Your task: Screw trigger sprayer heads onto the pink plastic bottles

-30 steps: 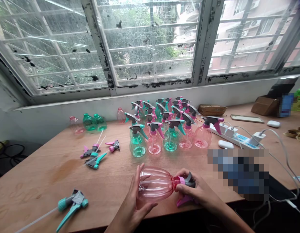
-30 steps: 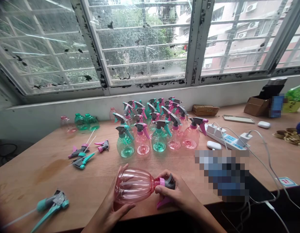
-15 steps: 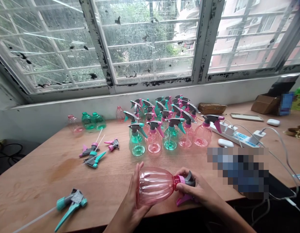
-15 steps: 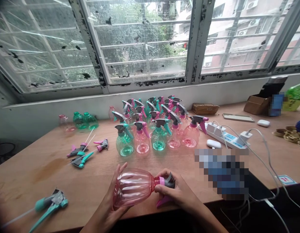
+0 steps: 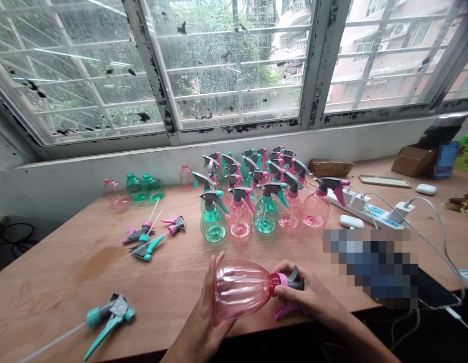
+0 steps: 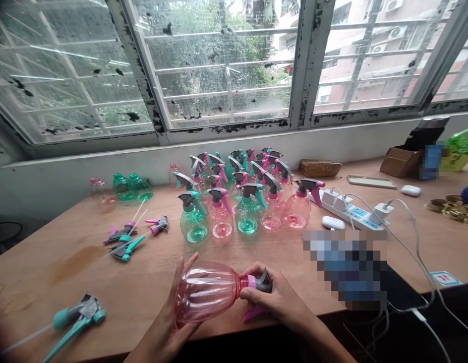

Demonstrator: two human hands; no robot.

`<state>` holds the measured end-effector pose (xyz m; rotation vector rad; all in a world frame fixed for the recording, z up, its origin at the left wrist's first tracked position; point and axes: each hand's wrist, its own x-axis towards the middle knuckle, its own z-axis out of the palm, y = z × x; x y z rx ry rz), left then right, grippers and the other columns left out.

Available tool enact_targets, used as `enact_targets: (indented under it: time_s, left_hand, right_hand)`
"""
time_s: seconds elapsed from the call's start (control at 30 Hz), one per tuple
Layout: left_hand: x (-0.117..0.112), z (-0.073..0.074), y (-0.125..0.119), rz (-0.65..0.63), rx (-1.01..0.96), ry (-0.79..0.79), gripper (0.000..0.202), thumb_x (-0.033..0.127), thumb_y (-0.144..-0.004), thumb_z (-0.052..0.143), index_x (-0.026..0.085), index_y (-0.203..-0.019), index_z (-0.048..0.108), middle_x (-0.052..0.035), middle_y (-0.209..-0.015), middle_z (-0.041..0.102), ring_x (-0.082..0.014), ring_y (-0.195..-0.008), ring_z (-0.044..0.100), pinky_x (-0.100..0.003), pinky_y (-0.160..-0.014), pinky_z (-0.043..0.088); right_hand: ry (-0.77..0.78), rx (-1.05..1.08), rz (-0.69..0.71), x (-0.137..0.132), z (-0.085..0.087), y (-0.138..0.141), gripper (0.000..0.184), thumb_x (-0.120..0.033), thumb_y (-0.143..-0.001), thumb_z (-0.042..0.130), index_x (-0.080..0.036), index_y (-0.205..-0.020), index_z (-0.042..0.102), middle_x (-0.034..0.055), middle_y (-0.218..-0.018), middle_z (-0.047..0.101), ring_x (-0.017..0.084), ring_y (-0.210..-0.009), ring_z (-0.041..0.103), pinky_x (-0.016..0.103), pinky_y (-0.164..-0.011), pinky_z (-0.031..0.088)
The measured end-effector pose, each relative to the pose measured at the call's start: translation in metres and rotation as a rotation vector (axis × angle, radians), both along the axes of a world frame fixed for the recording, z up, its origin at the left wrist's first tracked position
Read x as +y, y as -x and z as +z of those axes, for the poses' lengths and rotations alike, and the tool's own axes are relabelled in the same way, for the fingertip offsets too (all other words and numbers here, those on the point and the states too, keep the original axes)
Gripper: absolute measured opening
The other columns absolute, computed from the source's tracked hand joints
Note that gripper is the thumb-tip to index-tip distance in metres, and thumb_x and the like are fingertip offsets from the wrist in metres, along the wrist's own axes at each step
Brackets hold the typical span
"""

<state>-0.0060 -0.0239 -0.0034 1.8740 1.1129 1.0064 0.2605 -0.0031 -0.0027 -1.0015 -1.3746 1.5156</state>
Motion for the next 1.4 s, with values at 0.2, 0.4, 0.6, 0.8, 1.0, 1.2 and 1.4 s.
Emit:
enact_targets:
  time_s: [0.2,0.4,0.6,0.8,1.0,1.2,1.4]
  left_hand:
    - [-0.001,0.003,0.000,-0.006,0.010,0.007,0.088,0.040,-0.096,0.058,0.043,-0.156,-0.006,-0.0065,-0.169,0.012,-0.0324,-0.145,0.039,-0.050,-0.118,0.036]
    - [-0.001,0.008,0.000,0.004,0.079,0.041,0.098,0.039,-0.091,0.065,0.039,-0.157,-0.007,-0.0064,-0.169,0.013,-0.0352,-0.150,0.026,-0.054,-0.122,0.025]
    - [0.001,0.001,0.002,0.001,0.050,-0.016,0.080,0.037,-0.099,0.050,0.041,-0.157,-0.005,-0.0063,-0.170,0.008,-0.0352,-0.151,0.026,-0.057,-0.119,0.029]
    - [0.000,0.007,0.002,0.002,0.114,0.044,0.105,0.035,-0.089,0.069,0.038,-0.157,-0.011,-0.0073,-0.169,0.012,-0.0351,-0.153,0.018,-0.056,-0.123,0.020]
    - [0.003,0.000,0.005,0.007,0.098,-0.027,0.084,0.029,-0.098,0.053,0.041,-0.157,-0.004,-0.0030,-0.169,0.010,-0.0329,-0.154,0.014,-0.057,-0.123,0.018]
    - [0.004,-0.002,0.007,0.002,0.083,0.047,0.102,0.034,-0.089,0.070,0.042,-0.156,-0.007,-0.0035,-0.169,0.007,-0.0339,-0.153,0.018,-0.056,-0.123,0.021]
    - [0.003,-0.004,0.006,0.013,0.032,0.039,0.083,0.038,-0.097,0.055,0.045,-0.156,-0.003,-0.0009,-0.170,0.005,-0.0348,-0.153,0.019,-0.057,-0.118,0.033]
  right_hand:
    - [-0.010,0.021,0.003,0.001,-0.005,-0.001,0.034,-0.043,-0.081,0.080,-0.016,-0.094,0.064,-0.0016,-0.070,0.065,0.013,-0.063,0.058,0.023,-0.059,0.044]
    - [-0.017,0.041,0.012,0.004,-0.009,-0.001,0.035,-0.043,-0.080,0.082,-0.016,-0.093,0.064,-0.0010,-0.071,0.066,0.013,-0.063,0.058,0.022,-0.059,0.044]
    - [-0.019,0.027,0.008,0.004,-0.010,-0.001,0.035,-0.043,-0.080,0.082,-0.016,-0.093,0.063,-0.0010,-0.070,0.066,0.012,-0.061,0.057,0.023,-0.058,0.043]
    - [-0.020,0.030,0.012,0.003,-0.013,-0.002,0.035,-0.043,-0.080,0.081,-0.016,-0.094,0.063,-0.0002,-0.072,0.067,0.014,-0.064,0.059,0.024,-0.060,0.045]
    - [-0.008,-0.007,0.012,0.003,-0.012,-0.002,0.035,-0.043,-0.080,0.081,-0.016,-0.095,0.064,0.0001,-0.070,0.068,0.014,-0.062,0.060,0.023,-0.057,0.044]
    - [-0.008,0.007,0.025,0.003,-0.013,-0.001,0.035,-0.043,-0.080,0.081,-0.016,-0.095,0.063,0.0001,-0.071,0.068,0.014,-0.063,0.060,0.024,-0.059,0.044]
    - [-0.009,-0.016,0.014,0.003,-0.012,-0.002,0.036,-0.044,-0.080,0.081,-0.017,-0.095,0.063,-0.0005,-0.071,0.067,0.014,-0.063,0.059,0.024,-0.059,0.045]
